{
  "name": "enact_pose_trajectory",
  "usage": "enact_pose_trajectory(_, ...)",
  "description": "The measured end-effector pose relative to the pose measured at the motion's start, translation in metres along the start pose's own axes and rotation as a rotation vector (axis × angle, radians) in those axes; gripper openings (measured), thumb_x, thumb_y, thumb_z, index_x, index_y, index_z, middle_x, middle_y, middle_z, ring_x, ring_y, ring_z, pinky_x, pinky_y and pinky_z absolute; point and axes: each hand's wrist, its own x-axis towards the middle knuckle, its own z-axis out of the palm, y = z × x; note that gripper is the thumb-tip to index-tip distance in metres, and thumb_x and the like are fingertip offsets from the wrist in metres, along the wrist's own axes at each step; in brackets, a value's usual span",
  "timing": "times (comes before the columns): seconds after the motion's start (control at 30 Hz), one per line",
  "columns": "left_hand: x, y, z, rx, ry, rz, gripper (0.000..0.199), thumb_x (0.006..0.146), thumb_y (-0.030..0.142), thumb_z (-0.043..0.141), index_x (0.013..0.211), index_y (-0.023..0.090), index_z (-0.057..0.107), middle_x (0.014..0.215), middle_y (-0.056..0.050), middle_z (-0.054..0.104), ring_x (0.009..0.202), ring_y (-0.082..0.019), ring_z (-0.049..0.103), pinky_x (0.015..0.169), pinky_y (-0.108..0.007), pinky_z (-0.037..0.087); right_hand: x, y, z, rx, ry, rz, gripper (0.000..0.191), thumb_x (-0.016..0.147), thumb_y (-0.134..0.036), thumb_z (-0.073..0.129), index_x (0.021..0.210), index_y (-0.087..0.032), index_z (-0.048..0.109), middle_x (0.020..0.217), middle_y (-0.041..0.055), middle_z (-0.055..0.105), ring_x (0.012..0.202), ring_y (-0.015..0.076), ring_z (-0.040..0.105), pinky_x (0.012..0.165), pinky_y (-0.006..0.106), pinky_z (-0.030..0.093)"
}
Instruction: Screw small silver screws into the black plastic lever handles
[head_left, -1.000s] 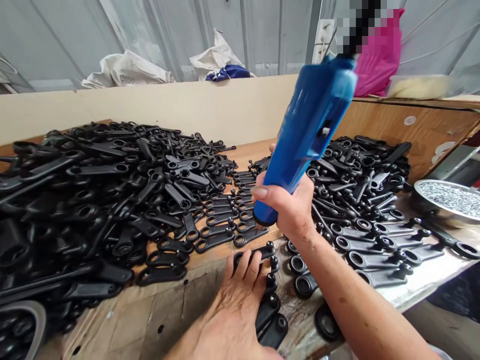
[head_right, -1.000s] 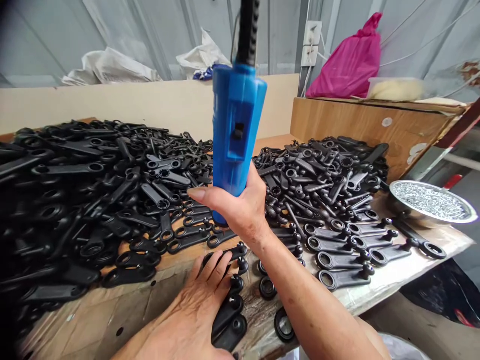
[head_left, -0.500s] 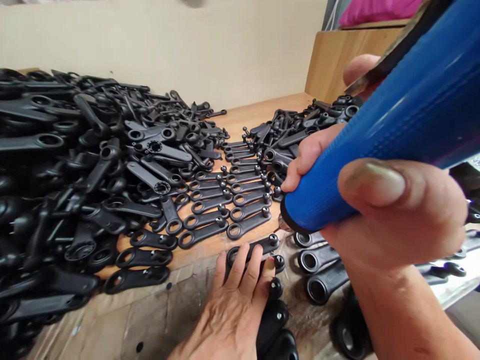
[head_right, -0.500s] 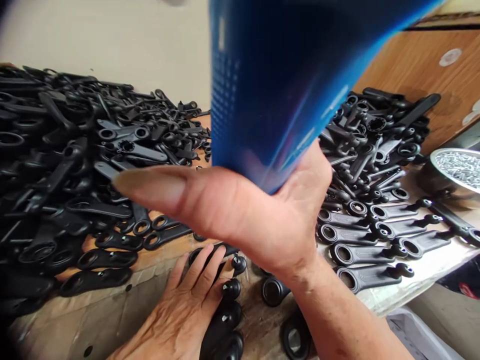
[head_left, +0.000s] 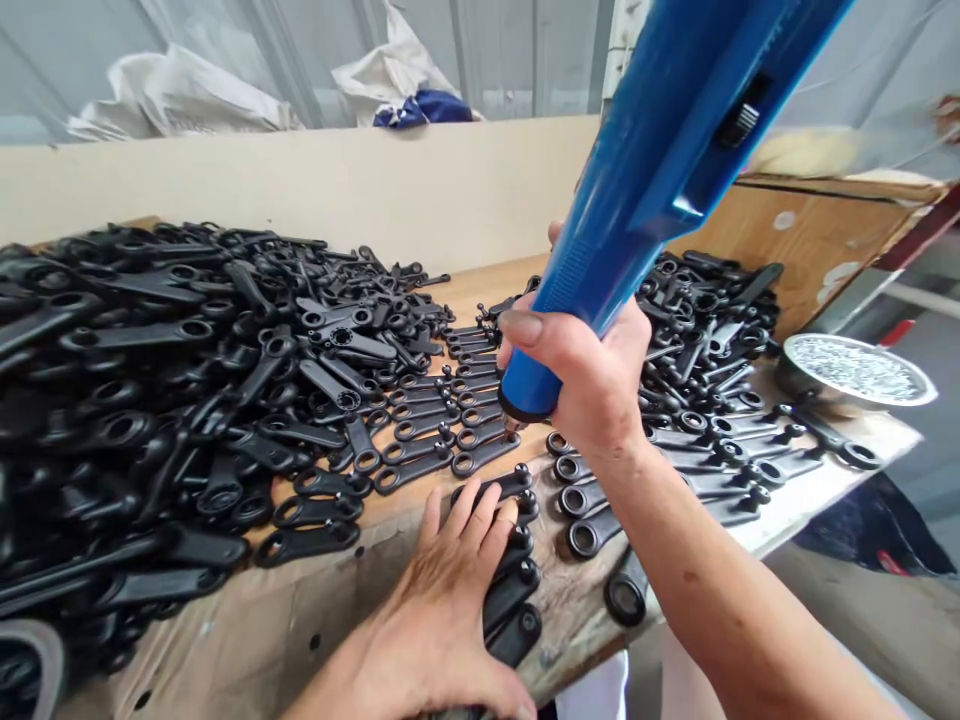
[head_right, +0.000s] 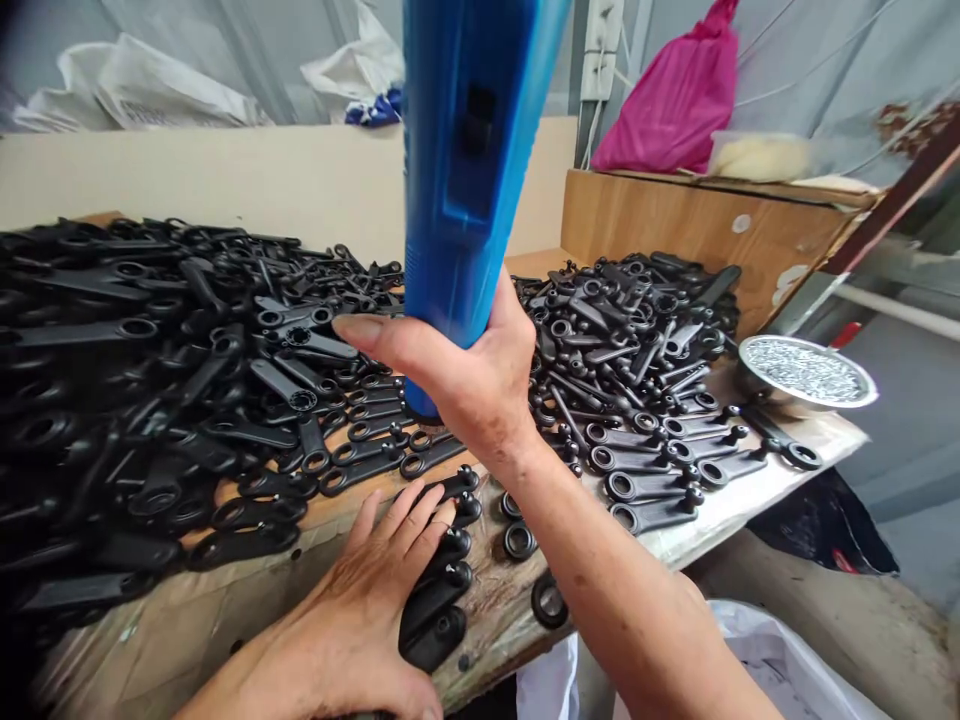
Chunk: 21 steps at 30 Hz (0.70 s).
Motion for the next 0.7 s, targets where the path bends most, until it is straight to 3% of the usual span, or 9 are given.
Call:
enact_pose_trajectory(0.2,-0.001,0.015,-0.022,0.072,-0.138,-0.142,0.135,0.045,0.075,0.071,0.146,0.007,0.014,0.154,-0.021,0.01,0.141,-0.037,-0.001,0.108,-0.063,0.001,-0.002,-0.035,-0.014,0.031,-0.017,-0.065,0.032,0.061,-0.033,0.073,0.067,-0.025,0.043,0.062,-0.0042,0.048,0.052,0.0128,0.051,0.046,0.029,0.042)
enact_pose_trajectory(0.33,-0.006,0.009,-0.015,0.156,-0.02,-0.155,0.127,0.047,0.068,0.073,0.146,0.008,0.02,0.152,-0.021,0.021,0.14,-0.039,0.011,0.109,-0.064,0.01,-0.007,-0.058,-0.043,0.009,0.012,-0.069,0.028,0.058,-0.031,0.076,0.069,-0.024,0.05,0.06,-0.0042,0.049,0.051,0.0135,0.051,0.044,0.028,0.041)
enact_pose_trajectory(0.43,-0.008,-0.001,-0.008,0.272,0.183,-0.079,0.11,0.055,0.059,0.072,0.143,0.01,0.029,0.147,-0.021,0.036,0.136,-0.04,0.029,0.106,-0.063,0.025,-0.015,-0.074,-0.079,0.009,0.033,-0.052,0.025,0.058,-0.026,0.076,0.066,-0.022,0.053,0.06,-0.0044,0.054,0.051,0.0134,0.053,0.044,0.028,0.041)
enact_pose_trajectory(0.53,0.001,0.004,-0.016,0.373,0.428,0.084,0.071,0.075,0.049,0.063,0.134,0.016,0.041,0.133,-0.015,0.055,0.123,-0.034,0.048,0.099,-0.052,0.036,-0.028,-0.091,-0.126,-0.047,0.067,-0.017,0.025,0.054,-0.026,0.08,0.065,-0.021,0.058,0.061,-0.0033,0.06,0.05,0.0147,0.055,0.045,0.029,0.043)
enact_pose_trajectory(0.6,0.017,0.024,-0.032,0.369,0.527,0.215,0.047,0.084,0.041,0.056,0.125,0.02,0.047,0.122,-0.01,0.063,0.114,-0.028,0.054,0.094,-0.045,0.037,-0.037,-0.104,-0.16,-0.147,0.115,0.008,0.027,0.05,-0.029,0.082,0.063,-0.02,0.06,0.061,-0.0021,0.061,0.05,0.0156,0.055,0.045,0.03,0.045)
enact_pose_trajectory(0.7,0.06,0.068,-0.061,0.309,0.521,0.353,0.025,0.087,0.027,0.051,0.112,0.021,0.054,0.106,-0.005,0.068,0.1,-0.025,0.059,0.085,-0.042,0.037,-0.048,-0.128,-0.208,-0.345,0.239,0.0,0.024,0.051,-0.029,0.083,0.062,-0.019,0.063,0.063,-0.0003,0.062,0.052,0.0157,0.056,0.046,0.029,0.046)
